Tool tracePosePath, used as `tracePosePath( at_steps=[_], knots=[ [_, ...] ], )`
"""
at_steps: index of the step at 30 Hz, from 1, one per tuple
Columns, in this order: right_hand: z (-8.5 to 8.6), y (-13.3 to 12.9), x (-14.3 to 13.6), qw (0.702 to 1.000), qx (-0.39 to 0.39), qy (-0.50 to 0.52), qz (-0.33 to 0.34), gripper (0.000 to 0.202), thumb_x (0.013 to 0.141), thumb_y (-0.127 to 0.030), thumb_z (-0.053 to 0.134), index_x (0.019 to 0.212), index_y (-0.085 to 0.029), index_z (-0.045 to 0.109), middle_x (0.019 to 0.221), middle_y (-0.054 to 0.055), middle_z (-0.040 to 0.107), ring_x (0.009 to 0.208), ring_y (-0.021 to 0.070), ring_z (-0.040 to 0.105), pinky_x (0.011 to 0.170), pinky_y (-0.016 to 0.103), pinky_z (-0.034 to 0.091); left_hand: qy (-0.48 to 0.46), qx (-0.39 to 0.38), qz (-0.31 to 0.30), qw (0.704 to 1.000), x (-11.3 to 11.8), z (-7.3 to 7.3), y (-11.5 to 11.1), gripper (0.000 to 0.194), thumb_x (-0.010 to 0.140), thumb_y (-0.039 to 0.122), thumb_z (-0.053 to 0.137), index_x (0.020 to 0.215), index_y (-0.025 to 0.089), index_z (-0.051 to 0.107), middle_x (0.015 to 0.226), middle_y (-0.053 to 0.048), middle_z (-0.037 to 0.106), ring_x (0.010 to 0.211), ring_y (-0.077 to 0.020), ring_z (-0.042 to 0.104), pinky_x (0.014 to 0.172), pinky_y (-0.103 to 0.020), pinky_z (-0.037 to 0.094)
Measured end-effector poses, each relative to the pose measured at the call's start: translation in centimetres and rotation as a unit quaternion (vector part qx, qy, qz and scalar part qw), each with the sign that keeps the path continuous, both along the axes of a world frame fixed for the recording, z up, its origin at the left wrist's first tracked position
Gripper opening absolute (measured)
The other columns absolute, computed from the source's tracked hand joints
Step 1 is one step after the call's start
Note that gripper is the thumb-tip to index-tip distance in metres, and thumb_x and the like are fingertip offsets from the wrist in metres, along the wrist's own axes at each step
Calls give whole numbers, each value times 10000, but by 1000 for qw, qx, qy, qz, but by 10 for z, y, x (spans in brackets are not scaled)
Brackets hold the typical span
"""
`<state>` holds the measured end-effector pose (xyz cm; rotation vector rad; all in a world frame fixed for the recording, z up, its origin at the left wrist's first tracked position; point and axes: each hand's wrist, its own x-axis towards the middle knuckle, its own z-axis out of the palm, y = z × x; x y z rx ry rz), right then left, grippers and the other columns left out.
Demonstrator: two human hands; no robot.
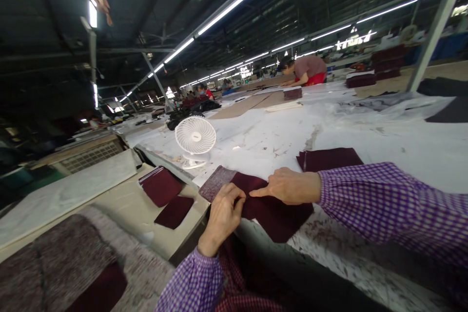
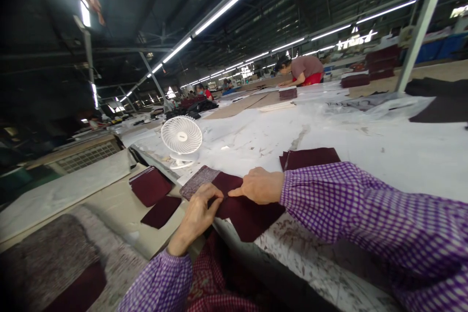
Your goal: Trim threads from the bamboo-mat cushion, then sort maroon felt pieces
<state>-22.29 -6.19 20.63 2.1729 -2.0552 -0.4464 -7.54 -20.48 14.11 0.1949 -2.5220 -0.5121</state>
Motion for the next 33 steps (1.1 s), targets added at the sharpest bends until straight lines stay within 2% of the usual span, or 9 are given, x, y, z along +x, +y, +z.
tracePosePath(
  at_steps=[4, 8, 11, 14, 17, 21, 27, 30, 33],
  knots=[
    [-2, -2, 1, 1000, 5, 10, 17, 582, 871, -82, 411, 1402, -320, 404, 713, 67, 651, 512, 119, 453, 500, 263, 227, -8, -53, -5, 999, 1, -4, -3, 218, 903, 129, 419, 798, 172, 605, 830, -36, 585, 838, -176, 527, 784, -321, 433],
    [-10, -5, 1, 998, -28, 37, 47, 579, 902, -89, 385, 1421, -343, 356, 630, 26, 614, 476, 111, 421, 485, 265, 205, -8, 4, -31, 999, 12, -1, -7, 232, 929, 168, 405, 852, 177, 623, 895, -41, 632, 859, -162, 570, 796, -302, 458],
    [-19, -3, 2, 994, -80, 32, 65, 532, 906, -109, 401, 1400, -305, 405, 574, 13, 587, 453, 107, 407, 481, 263, 209, 12, 18, -17, 1000, 17, -1, -3, 252, 945, 207, 385, 1086, 178, 593, 1001, -62, 633, 947, -176, 569, 871, -335, 462],
    [-26, 2, 3, 992, -115, 35, 48, 490, 913, -136, 400, 1387, -258, 433, 634, 52, 617, 495, 128, 459, 489, 266, 233, -17, -73, 6, 997, 16, -4, 7, 352, 953, 272, 377, 1265, 194, 518, 1056, -83, 589, 984, -213, 523, 895, -407, 453],
    [-28, 10, -3, 992, -118, 34, 5, 509, 890, -119, 411, 1372, -277, 457, 845, 129, 635, 652, 178, 537, 517, 266, 284, -50, -145, 21, 988, 16, -6, 13, 351, 947, 301, 388, 1229, 195, 568, 1046, -91, 562, 941, -220, 502, 843, -413, 470],
    [-23, 19, -29, 994, -94, -30, -50, 549, 831, -71, 457, 1304, -343, 525, 1078, 130, 575, 890, 220, 548, 570, 248, 360, -53, -163, 7, 985, 22, -6, 10, 342, 952, 288, 379, 1194, 176, 593, 1094, -94, 574, 984, -219, 511, 873, -404, 474],
    [-24, 21, -58, 982, -111, -35, -150, 224, 887, -162, 457, 942, -146, 674, 988, 126, 610, 876, 217, 593, 706, 302, 434, 1, -157, 2, 988, 33, -10, 9, 384, 882, 457, 502, 1094, 152, 596, 1114, -100, 623, 1044, -241, 556, 899, -405, 493],
    [-36, 13, -60, 965, -173, -155, -125, 236, 894, -277, 515, 1056, -144, 624, 1018, 105, 615, 931, 201, 582, 791, 297, 440, 20, -151, 27, 988, 31, -14, 12, 406, 834, 527, 536, 992, 155, 572, 1059, -109, 644, 998, -257, 587, 828, -406, 523],
    [-42, 5, -59, 943, -143, -276, -117, 204, 834, -257, 593, 1009, -159, 630, 880, 47, 632, 811, 163, 583, 723, 266, 446, 21, -156, 40, 987, 29, -15, 14, 362, 843, 523, 526, 940, 175, 550, 1029, -103, 652, 964, -261, 601, 784, -405, 532]
  ],
)
